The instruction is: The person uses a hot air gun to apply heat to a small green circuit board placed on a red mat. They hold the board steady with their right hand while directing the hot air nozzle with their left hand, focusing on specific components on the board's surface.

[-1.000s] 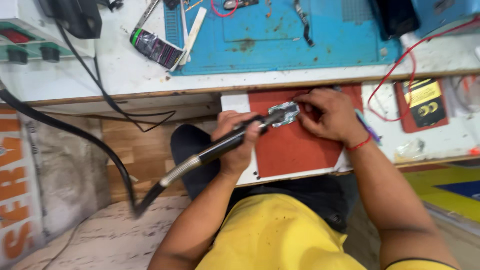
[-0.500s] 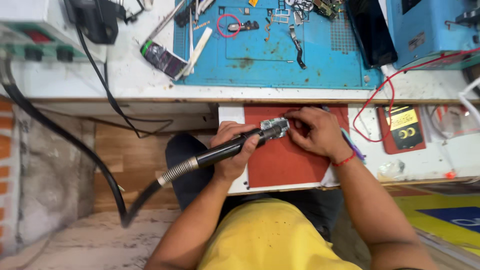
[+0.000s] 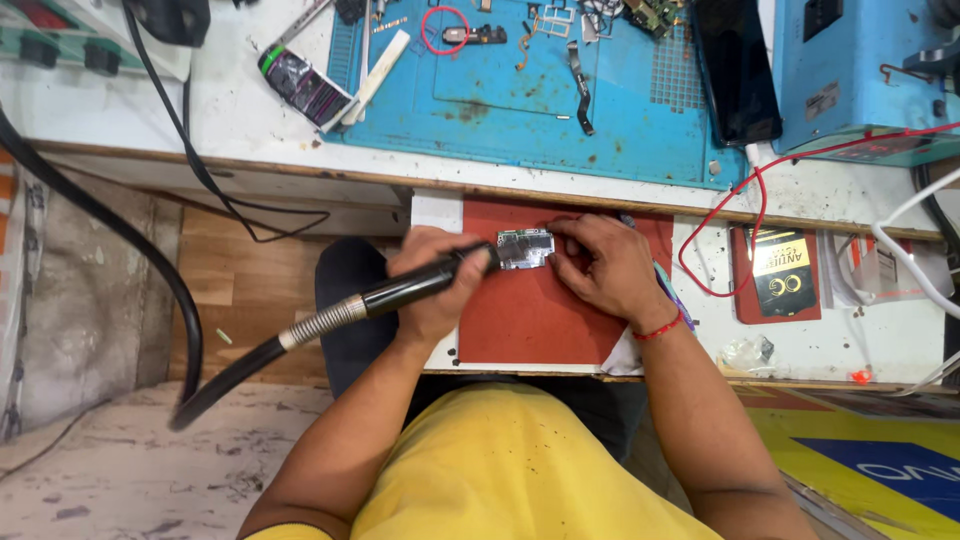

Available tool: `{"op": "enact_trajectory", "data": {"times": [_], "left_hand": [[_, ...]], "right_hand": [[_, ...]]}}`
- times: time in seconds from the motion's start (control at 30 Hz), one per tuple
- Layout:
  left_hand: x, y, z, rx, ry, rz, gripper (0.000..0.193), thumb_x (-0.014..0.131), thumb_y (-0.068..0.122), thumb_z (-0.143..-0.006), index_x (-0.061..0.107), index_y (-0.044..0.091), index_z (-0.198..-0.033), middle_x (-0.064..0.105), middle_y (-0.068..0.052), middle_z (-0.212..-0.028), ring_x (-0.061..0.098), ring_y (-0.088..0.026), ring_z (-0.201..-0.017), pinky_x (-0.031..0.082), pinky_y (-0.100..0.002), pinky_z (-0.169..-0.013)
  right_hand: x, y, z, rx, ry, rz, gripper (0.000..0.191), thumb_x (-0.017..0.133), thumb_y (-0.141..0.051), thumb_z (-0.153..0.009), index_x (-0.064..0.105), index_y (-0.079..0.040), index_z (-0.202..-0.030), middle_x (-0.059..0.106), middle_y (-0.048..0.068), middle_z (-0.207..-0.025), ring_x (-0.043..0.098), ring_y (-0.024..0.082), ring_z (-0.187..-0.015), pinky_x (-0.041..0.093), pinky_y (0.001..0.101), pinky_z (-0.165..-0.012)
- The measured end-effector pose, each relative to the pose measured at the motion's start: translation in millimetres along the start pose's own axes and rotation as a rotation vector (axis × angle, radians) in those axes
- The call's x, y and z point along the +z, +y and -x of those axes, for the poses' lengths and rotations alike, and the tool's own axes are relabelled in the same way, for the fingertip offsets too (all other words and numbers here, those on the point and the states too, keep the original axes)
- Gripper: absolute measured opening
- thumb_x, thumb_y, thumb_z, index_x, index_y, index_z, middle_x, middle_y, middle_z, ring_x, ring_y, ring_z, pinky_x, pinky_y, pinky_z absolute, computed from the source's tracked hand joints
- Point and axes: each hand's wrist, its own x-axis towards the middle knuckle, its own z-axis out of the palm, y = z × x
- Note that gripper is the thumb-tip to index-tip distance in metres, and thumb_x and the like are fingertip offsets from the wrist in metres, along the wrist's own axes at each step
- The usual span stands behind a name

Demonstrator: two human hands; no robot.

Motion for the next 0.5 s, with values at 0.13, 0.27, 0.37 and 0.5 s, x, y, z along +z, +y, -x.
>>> {"op": "enact_trajectory", "data": {"times": [0.13, 0.27, 0.37, 0.5], "left_hand": [[-1.3, -0.6, 1.3, 0.02, -0.138, 0.071, 0.029, 0.08, 0.03, -0.087, 0.075, 0.003, -0.098, 0.074, -0.007, -0.087, 0.067, -0.021, -0.088, 0.055, -0.034, -0.084], [-1.4, -1.1, 1.2, -0.011, -0.043, 0.034, 0.028, 0.079, 0.029, -0.091, 0.075, 0.002, -0.098, 0.075, -0.007, -0.088, 0.068, -0.02, -0.087, 0.053, -0.035, -0.087], [-1.4, 0.0, 1.2, -0.005, -0.073, 0.047, 0.029, 0.078, 0.031, -0.091, 0.075, 0.003, -0.098, 0.075, -0.007, -0.091, 0.068, -0.021, -0.089, 0.054, -0.033, -0.085], [-1.7, 1.0, 1.8, -0.002, -0.074, 0.01, 0.029, 0.08, 0.031, -0.09, 0.075, 0.003, -0.098, 0.074, -0.007, -0.09, 0.067, -0.022, -0.088, 0.054, -0.034, -0.084]], "right_hand": [[0.9, 0.5, -0.3, -0.015, 0.001, 0.011, 0.03, 0.076, -0.014, -0.082, 0.074, -0.011, -0.112, 0.063, 0.005, -0.078, 0.064, 0.025, -0.073, 0.052, 0.0383, -0.066], [1.8, 1.7, -0.8, -0.019, 0.003, 0.001, 0.031, 0.076, -0.014, -0.079, 0.074, -0.012, -0.11, 0.064, 0.005, -0.077, 0.064, 0.025, -0.072, 0.052, 0.0383, -0.065], [1.9, 2.6, -0.3, 0.005, -0.023, 0.017, 0.029, 0.075, -0.014, -0.083, 0.074, -0.012, -0.112, 0.064, 0.005, -0.078, 0.064, 0.025, -0.074, 0.052, 0.0385, -0.066], [1.8, 3.5, 0.0, -0.003, -0.014, 0.004, 0.03, 0.076, -0.015, -0.081, 0.074, -0.012, -0.11, 0.065, 0.005, -0.08, 0.065, 0.025, -0.073, 0.052, 0.0384, -0.065]]}}
